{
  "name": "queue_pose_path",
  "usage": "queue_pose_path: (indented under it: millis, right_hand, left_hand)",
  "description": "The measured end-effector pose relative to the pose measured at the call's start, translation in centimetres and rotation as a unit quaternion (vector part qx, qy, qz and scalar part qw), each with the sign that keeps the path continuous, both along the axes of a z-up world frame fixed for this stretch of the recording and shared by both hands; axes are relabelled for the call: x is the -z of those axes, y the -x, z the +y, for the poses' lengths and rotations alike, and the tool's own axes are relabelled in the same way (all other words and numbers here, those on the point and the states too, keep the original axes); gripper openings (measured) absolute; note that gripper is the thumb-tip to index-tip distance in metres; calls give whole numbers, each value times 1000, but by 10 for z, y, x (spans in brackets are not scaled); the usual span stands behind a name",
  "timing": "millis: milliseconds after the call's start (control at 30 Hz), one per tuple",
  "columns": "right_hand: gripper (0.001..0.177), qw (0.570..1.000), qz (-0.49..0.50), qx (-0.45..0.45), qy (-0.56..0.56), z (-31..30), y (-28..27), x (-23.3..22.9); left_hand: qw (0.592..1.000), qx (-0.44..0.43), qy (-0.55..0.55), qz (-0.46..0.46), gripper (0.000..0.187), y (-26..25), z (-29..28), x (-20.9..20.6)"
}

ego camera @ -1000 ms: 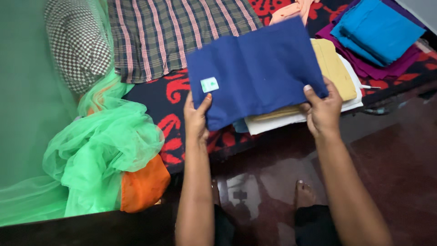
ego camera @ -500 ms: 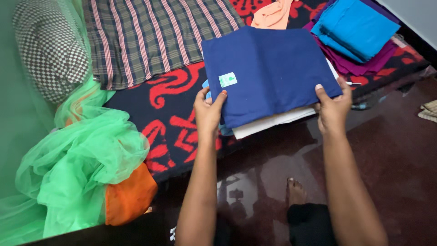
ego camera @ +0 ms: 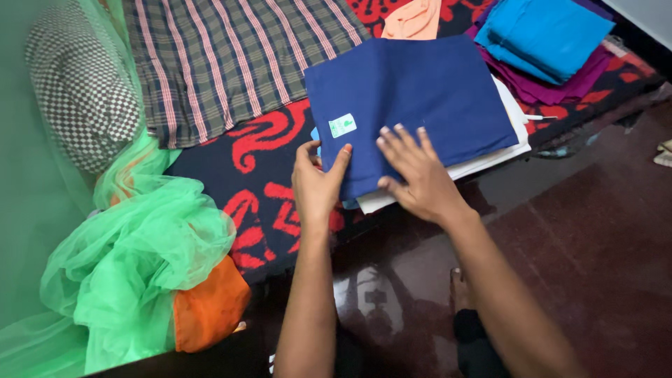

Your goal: The person folds different colored fabric pieces on a bed and kemudian places them on a metal shelf.

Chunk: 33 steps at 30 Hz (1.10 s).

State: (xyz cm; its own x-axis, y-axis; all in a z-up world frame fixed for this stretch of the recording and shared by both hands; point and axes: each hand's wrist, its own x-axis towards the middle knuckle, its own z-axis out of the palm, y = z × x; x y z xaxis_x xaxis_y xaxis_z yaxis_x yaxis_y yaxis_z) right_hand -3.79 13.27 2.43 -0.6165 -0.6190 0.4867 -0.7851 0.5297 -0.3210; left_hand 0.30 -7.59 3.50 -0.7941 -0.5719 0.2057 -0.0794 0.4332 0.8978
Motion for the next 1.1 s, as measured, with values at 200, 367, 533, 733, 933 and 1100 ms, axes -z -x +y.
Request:
queue_pose_path:
  millis: [200,367,533,733,933,1100]
  right_hand:
    - [79,999,-8,-45,30,2,-3,-9]
    - [82,999,14,-30,25,-3,-5,-4]
    - [81,1000,22,-18,9,-3,-5,-4]
    - [82,999,2,-43,15,3,-6,-10]
    - [48,999,40,-12,7,16,0,-10]
    - [42,999,-43,-14,4,28,0,-21]
  left_hand:
    - [998,-8,62,-32,53,-4,-5,-4]
    - [996,32,30,71,40,0,-2,5]
    - [974,17,-143,176,29,15,-2,21]
    - [978,31,-199,49,56,14,-2,14]
    - [866,152,-466,100,59,22,-15,30]
    - [947,120,-297,36,61,23,-20,42]
